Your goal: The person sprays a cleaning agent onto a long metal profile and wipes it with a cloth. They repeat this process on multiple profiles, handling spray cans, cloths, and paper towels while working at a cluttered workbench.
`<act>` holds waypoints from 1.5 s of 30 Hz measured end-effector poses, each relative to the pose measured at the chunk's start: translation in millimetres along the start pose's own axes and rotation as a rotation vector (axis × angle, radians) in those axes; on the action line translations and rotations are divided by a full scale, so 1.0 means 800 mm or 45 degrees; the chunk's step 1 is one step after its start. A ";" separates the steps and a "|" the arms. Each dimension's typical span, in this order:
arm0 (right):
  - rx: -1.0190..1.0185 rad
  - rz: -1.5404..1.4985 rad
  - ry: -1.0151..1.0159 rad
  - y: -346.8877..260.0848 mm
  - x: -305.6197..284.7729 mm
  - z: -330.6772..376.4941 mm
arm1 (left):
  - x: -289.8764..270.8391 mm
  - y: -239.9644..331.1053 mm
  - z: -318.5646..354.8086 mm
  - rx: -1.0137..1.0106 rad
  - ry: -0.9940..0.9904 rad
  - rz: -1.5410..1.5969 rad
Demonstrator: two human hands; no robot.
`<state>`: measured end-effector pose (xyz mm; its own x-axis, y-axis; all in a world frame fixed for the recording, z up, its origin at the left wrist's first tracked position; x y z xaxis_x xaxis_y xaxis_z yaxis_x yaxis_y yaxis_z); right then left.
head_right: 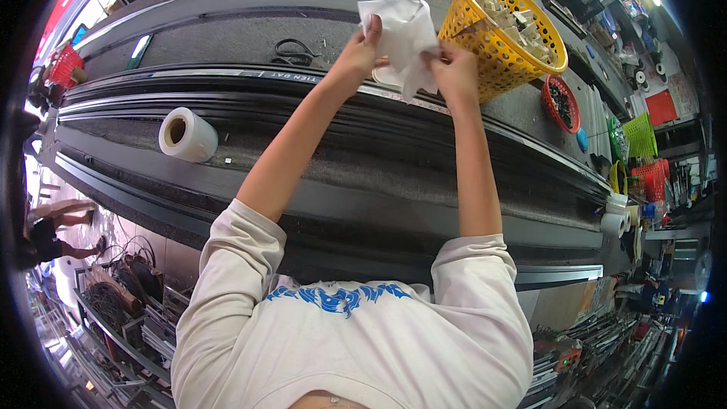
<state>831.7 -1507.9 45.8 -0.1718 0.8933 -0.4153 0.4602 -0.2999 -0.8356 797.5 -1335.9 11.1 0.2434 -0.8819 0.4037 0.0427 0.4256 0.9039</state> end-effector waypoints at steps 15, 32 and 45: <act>0.084 -1.392 0.499 -0.005 -0.085 0.080 | 0.035 -0.019 -0.024 0.587 -0.199 -1.541; 0.006 -0.696 1.370 -0.093 -0.102 0.442 | 0.187 -0.061 0.354 0.400 -1.832 -1.150; 0.271 -1.571 1.836 0.118 -0.318 0.729 | 0.269 -0.138 0.436 0.273 -1.801 -1.174</act>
Point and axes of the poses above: each hand's wrist, its own z-axis away from the middle knuckle, its own x-axis out of the palm, y = z × x, the point moved 2 cm from there along -z, towards the middle knuckle, and after that the axes turned 10 degrees about -x, right-handed, at the moved point
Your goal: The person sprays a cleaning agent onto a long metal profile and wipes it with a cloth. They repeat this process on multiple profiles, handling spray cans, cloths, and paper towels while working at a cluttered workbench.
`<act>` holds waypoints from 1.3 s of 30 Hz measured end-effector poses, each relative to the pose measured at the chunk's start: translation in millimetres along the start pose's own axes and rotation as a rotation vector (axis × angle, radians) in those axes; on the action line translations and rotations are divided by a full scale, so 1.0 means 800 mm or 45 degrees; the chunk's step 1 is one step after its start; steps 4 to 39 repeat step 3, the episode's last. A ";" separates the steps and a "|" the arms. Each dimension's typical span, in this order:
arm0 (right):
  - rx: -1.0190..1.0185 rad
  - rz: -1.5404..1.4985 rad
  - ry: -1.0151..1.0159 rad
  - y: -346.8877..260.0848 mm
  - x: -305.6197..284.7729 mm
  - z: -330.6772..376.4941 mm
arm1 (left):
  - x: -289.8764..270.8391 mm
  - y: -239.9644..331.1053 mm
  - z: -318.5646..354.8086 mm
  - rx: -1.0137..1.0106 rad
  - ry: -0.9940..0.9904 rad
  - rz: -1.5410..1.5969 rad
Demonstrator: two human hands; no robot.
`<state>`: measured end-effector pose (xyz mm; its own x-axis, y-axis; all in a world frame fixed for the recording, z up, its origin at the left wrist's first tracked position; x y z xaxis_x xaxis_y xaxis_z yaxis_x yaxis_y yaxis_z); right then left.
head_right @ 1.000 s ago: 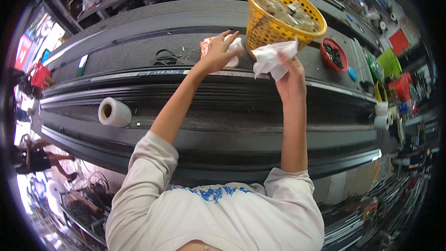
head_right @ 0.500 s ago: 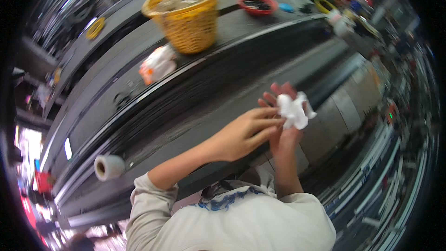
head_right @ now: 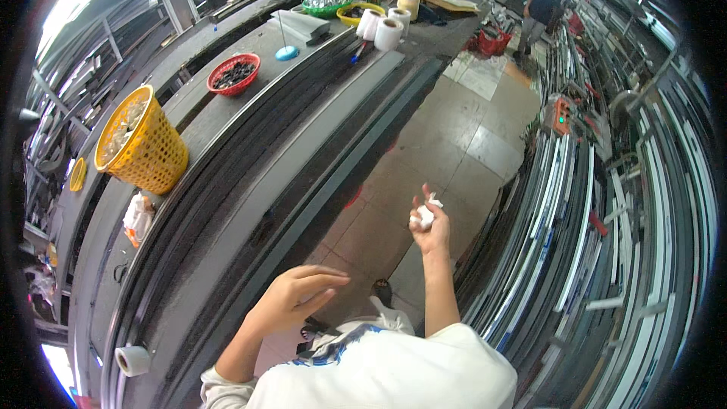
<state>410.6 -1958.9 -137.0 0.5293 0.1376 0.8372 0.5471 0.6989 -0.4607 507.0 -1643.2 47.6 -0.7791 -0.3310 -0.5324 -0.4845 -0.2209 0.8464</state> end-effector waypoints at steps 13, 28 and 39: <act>0.236 -0.026 -0.021 -0.016 -0.096 -0.080 | 0.045 -0.021 -0.024 -0.294 0.093 0.271; 0.236 -0.026 -0.021 -0.016 -0.096 -0.080 | 0.045 -0.021 -0.024 -0.294 0.093 0.271; 0.236 -0.026 -0.021 -0.016 -0.096 -0.080 | 0.045 -0.021 -0.024 -0.294 0.093 0.271</act>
Point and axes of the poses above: each hand's wrist, its own z-axis away from the middle knuckle, its own x-axis out of the palm, y = z × x, the point moved 2 cm from there along -z, towards the middle knuckle, and after that the axes turned 10 degrees about -x, right-handed, at the moved point
